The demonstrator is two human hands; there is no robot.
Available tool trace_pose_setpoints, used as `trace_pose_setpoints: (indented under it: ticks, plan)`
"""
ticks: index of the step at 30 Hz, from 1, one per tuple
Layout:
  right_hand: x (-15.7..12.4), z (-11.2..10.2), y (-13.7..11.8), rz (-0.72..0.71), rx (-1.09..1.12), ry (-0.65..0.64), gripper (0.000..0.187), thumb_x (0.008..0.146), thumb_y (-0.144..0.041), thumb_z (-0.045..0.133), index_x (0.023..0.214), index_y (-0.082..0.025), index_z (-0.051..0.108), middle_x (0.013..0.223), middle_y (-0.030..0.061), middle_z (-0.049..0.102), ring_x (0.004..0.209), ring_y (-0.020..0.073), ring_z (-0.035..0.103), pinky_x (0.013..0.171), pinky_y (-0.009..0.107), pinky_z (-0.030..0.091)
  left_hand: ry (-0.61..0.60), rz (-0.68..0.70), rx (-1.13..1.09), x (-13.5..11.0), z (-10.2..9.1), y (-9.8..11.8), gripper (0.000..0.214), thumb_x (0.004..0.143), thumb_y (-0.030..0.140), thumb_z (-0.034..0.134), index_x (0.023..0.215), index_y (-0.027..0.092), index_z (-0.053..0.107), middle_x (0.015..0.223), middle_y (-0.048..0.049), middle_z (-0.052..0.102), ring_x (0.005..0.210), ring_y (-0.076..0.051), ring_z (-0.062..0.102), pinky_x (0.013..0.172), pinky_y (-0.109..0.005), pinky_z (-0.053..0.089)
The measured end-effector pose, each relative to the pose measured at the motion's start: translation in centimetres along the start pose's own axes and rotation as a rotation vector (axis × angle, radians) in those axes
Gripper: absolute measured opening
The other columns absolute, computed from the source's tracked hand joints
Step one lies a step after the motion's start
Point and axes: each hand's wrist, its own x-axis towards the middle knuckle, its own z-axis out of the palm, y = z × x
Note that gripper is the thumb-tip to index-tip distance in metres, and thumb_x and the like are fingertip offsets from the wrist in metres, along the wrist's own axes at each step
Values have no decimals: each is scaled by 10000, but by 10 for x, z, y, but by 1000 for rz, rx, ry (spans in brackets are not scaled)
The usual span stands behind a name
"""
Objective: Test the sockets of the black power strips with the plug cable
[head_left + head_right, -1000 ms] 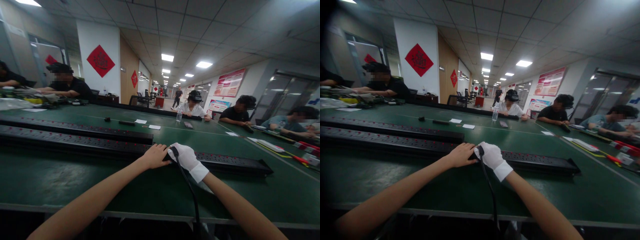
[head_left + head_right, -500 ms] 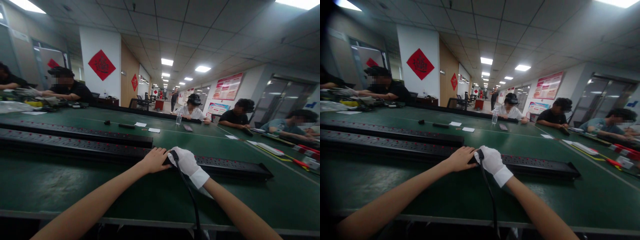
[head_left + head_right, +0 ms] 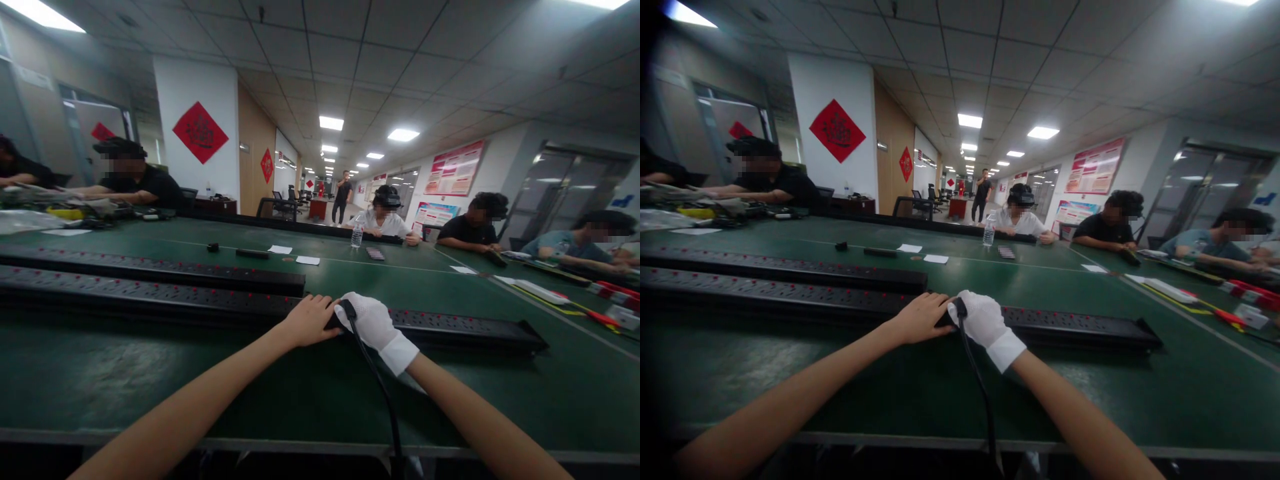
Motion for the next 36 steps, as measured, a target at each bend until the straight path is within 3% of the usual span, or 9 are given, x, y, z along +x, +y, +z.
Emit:
trace_pose_setpoints:
  ticks: [17,36]
  plan:
    - [0,-4,-2,1,31,-23,393,868,-488,337,959,-196,583,868,68,647,791,153,598,676,225,386,-27,-8,-24,0,-2,0,614,831,549,362,1296,150,322,1137,-128,535,1039,-261,496,866,-376,346]
    - [0,-2,-1,31,12,-21,399,873,-497,321,910,-206,590,817,49,650,742,143,605,615,218,374,-21,-6,-12,0,-1,1,632,828,559,360,1306,148,309,1149,-128,530,1037,-264,498,885,-394,340]
